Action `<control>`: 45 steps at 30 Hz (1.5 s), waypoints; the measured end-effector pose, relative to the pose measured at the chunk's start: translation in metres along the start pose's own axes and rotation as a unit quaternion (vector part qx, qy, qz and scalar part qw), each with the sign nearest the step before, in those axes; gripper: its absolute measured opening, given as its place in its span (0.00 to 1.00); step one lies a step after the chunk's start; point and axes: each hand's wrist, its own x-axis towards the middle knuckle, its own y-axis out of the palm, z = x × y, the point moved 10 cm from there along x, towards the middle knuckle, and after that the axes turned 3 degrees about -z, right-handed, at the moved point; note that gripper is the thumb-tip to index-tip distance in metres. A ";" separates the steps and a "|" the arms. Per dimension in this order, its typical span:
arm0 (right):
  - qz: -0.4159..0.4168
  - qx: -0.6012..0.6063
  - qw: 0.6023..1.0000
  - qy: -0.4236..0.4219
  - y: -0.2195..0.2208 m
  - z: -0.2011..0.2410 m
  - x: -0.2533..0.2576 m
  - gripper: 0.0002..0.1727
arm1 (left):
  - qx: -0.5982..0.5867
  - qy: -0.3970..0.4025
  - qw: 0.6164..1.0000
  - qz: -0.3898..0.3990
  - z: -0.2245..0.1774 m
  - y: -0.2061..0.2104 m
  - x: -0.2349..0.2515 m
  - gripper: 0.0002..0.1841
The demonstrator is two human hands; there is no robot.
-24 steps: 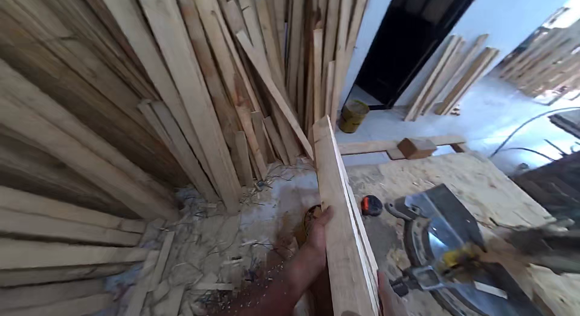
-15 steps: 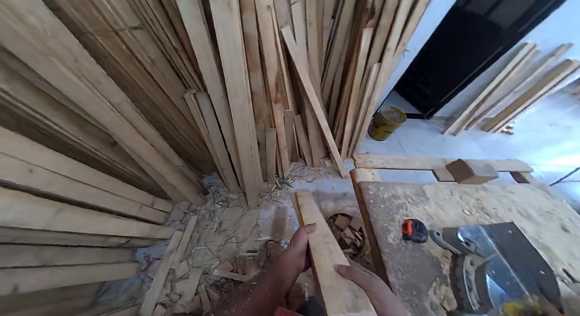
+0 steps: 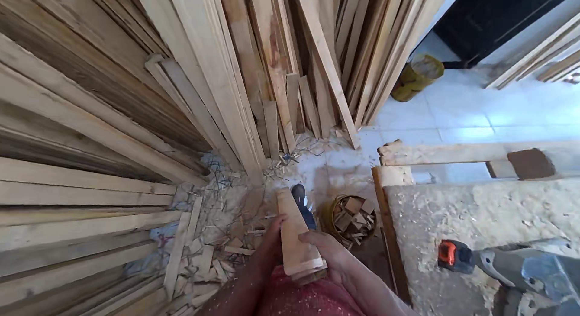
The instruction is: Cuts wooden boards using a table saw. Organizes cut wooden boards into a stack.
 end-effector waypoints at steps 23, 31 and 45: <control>0.032 0.036 0.990 0.132 0.022 0.284 0.422 0.27 | 0.050 -0.088 0.983 -0.155 -0.266 0.019 0.348 0.17; -0.066 0.039 0.996 0.036 0.033 0.374 0.534 0.35 | 0.058 0.038 0.968 -0.240 -0.366 0.023 0.428 0.27; -0.098 0.017 0.995 -0.002 -0.011 0.354 0.520 0.35 | 0.120 0.118 0.949 -0.266 -0.396 0.027 0.422 0.42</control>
